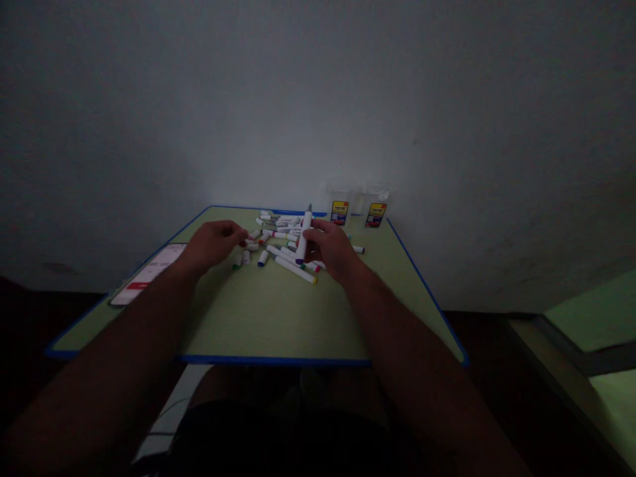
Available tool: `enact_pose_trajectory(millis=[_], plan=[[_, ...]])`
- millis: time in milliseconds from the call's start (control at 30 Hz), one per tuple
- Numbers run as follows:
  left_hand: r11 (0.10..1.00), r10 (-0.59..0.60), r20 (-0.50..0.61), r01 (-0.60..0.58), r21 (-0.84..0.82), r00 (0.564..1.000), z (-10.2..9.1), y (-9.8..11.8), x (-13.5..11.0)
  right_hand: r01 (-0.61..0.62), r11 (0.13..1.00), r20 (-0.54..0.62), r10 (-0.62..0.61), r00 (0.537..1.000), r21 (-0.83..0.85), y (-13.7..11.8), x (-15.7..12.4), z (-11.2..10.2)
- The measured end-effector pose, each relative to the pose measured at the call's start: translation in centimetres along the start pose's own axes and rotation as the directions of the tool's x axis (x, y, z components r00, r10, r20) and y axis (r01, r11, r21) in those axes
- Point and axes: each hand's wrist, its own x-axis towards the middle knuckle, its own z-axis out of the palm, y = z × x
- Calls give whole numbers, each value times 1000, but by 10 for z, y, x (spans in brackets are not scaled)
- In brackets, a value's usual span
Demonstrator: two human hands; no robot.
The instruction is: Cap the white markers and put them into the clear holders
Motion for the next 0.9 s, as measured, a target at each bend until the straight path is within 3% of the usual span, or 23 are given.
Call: enact_pose_trajectory(millis=[100,200,367,700,900], plan=[[989,-120,-89,111,-96,989,-13,-14,9,6,1000,-14,-6,1000,14,-3,-1,-1],[988,-154,-38,153,-18,987,-20,-23,13,-13,999,-19,13,1000,30,-5,-1,-2],[980,-159,56,150,133,986,-20,-24,12,-47,997,8,47,999,68,-7,-2,-1],[955,-138,80,111,274,987,-10,-16,7,4,1000,58,-3,998,-20,-4,-6,-2],[893,-191,209,81,443,959,-3,-12,4,-11,998,43,14,999,-68,-1,-6,-1]])
